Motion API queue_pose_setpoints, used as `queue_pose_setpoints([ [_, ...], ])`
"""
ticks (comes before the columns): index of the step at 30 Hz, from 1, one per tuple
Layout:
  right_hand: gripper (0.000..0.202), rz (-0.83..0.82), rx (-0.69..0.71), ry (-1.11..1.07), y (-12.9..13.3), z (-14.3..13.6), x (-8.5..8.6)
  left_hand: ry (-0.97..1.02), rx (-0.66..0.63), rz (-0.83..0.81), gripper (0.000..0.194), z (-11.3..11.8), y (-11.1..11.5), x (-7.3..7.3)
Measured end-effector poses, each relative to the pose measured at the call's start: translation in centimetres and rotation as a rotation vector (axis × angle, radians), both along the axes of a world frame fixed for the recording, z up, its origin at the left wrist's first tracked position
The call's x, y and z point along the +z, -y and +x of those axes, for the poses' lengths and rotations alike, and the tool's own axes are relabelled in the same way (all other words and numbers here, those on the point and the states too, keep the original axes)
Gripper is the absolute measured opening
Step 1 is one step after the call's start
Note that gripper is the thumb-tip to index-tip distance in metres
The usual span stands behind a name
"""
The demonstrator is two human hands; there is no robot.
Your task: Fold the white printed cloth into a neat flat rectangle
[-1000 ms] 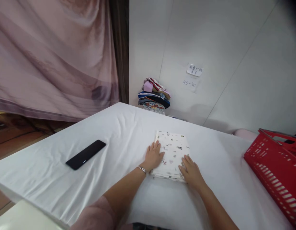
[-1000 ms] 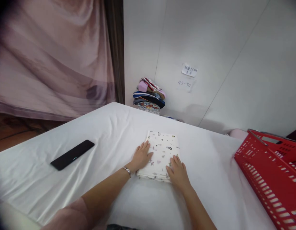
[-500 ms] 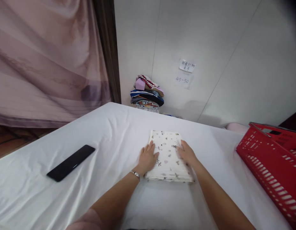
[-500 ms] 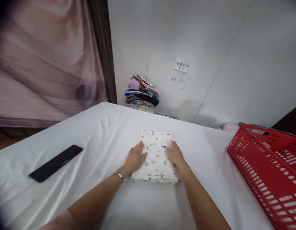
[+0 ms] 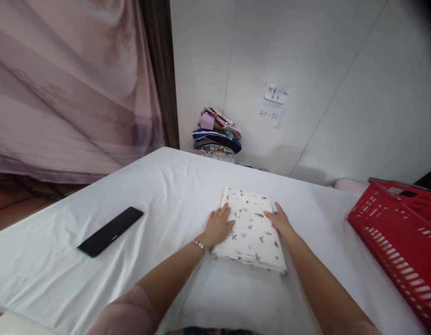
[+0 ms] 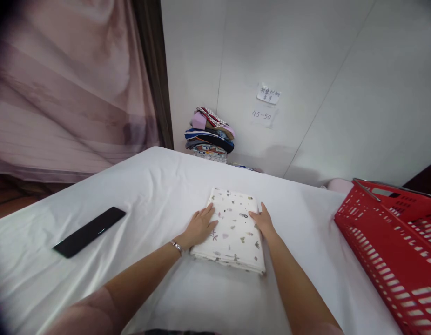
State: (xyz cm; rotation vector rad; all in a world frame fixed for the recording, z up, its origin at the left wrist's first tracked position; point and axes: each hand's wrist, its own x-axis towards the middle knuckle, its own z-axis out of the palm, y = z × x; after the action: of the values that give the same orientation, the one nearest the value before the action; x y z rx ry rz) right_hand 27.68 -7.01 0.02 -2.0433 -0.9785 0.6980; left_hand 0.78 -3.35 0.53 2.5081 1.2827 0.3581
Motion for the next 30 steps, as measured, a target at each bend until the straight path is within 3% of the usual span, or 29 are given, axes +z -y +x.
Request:
queue_pose_setpoints([
  [5, 0.095, 0.029, -0.027, -0.082, 5.1, -0.2, -1.3, 0.024, -0.164, -0.005, 0.054, -0.6, -0.2, 0.7],
  [8, 0.093, -0.005, 0.042, -0.061, 7.8, 0.1, -1.6, 0.020, -0.055, -0.003, 0.054, -0.6, 0.6, 0.9],
  [10, 0.089, -0.075, 0.078, 0.073, 8.5, 0.8, -1.4, 0.000, 0.048, -0.046, 0.054, -0.6, 1.3, 1.1],
  [15, 0.063, -0.095, 0.171, 0.533, 6.1, 2.5, 0.2, -0.035, 0.212, -0.175, 0.047, -0.5, 1.9, 2.1],
  [18, 0.054, -0.165, 0.282, 0.581, 3.4, 2.6, 1.1, -0.095, 0.241, -0.220, 0.045, -0.4, 1.7, 2.4],
  [22, 0.057, -0.231, 0.326, 0.565, 1.0, 2.6, 1.8, -0.123, 0.214, -0.200, 0.042, -0.3, 1.5, 1.9],
  [26, 0.054, -0.259, 0.339, 0.546, 1.0, 3.0, 2.1, -0.102, 0.148, -0.187, 0.038, -0.4, -0.1, 1.6],
  [30, 0.044, -0.305, 0.332, 0.520, 3.4, 2.3, 1.8, -0.119, -0.008, -0.163, 0.034, -0.9, -4.0, 2.9],
])
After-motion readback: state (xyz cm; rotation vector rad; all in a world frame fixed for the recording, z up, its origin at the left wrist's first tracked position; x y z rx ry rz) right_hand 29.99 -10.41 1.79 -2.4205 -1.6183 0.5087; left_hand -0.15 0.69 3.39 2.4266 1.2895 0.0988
